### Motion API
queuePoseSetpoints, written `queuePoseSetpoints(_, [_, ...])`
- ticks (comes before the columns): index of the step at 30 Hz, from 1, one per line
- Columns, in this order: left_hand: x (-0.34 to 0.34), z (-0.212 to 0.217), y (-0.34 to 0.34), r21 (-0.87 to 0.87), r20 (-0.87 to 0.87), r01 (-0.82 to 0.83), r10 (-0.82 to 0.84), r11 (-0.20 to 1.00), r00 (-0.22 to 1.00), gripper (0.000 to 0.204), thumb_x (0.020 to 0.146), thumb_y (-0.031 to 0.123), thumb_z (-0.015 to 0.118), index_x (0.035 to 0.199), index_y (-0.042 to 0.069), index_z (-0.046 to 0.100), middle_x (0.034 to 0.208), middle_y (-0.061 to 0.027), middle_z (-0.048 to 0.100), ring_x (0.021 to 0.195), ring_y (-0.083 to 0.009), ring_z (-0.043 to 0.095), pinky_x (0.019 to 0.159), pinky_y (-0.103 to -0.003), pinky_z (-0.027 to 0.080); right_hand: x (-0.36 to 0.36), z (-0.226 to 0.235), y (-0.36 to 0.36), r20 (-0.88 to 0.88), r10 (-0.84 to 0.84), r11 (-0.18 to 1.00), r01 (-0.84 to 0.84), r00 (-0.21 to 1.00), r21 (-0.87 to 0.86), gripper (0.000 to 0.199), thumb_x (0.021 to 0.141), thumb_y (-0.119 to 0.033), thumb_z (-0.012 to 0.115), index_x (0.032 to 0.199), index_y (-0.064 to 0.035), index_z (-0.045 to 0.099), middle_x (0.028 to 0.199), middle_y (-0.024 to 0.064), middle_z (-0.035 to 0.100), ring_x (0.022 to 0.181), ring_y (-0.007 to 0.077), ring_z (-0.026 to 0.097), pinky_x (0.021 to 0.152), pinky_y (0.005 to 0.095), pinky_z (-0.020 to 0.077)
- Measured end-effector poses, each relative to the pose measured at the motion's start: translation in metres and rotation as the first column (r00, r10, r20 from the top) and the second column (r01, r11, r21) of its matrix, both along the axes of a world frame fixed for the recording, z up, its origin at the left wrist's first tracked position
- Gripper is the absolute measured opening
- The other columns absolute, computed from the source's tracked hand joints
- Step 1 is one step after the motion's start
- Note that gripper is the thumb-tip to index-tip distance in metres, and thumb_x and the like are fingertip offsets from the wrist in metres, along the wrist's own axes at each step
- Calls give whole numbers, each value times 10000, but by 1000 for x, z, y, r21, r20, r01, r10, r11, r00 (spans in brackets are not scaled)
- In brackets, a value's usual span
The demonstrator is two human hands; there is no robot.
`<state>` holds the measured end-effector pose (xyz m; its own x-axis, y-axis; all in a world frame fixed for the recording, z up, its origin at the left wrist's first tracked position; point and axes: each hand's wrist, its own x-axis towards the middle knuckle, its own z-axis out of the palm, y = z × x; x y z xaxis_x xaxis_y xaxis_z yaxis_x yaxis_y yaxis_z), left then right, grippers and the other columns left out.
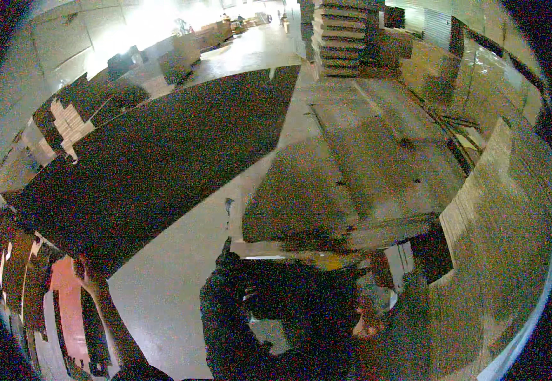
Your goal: The person is manually sanding the edges of flat wooden furniture panels using a piece of sandpaper.
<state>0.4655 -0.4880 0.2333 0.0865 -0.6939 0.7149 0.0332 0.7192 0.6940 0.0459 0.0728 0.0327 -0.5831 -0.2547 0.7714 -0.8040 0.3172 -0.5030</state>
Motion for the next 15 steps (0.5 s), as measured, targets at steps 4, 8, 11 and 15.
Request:
queuePoseSetpoints(4, [73, -18, 6, 187, -102, -21, 40, 982, 994, 191, 1044, 189, 586, 1094, 21, 664, 913, 2, 633, 839, -84, 536, 735, -261, 405, -7, 109, -70, 135, 66, 994, -78, 989, 81, 310, 1078, -191, 509, 1193, 64, 643, 1051, 193, 725, 876, 339, 693, 774, 470, 551])
queuePoseSetpoints(8, [13, -10, 34, 192, -118, -73, 97, 979, 988, 129, 1011, 183, 625, 1050, 65, 656, 877, 39, 591, 812, -77, 516, 705, -252, 402, -44, 241, -144, -142, 168, 986, -168, 976, 11, 461, 1125, -283, 328, 1350, 0, 613, 1361, 224, 626, 1316, 362, 544, 1134, 419, 367])
queuePoseSetpoints(11, [12, -22, 53, 267, -32, 112, -107, 957, 994, 75, 995, 172, 641, 1010, 100, 629, 834, 62, 546, 770, -75, 496, 678, -258, 403, -55, 286, -212, -486, 23, 998, 5, 874, 56, 393, 1063, -146, 461, 1410, -10, 584, 1402, 169, 631, 1293, 320, 595, 1094, 396, 425])
queuePoseSetpoints(15, [46, -105, 29, 464, -297, 380, -264, 800, 918, 117, 977, 169, 653, 907, 171, 558, 776, 65, 511, 689, -92, 490, 593, -285, 414, 15, 383, -290, -467, 499, 864, -371, 730, 341, 781, 840, -93, 625, 1579, -229, 411, 1460, 19, 606, 1072, 256, 721, 935, 406, 539])
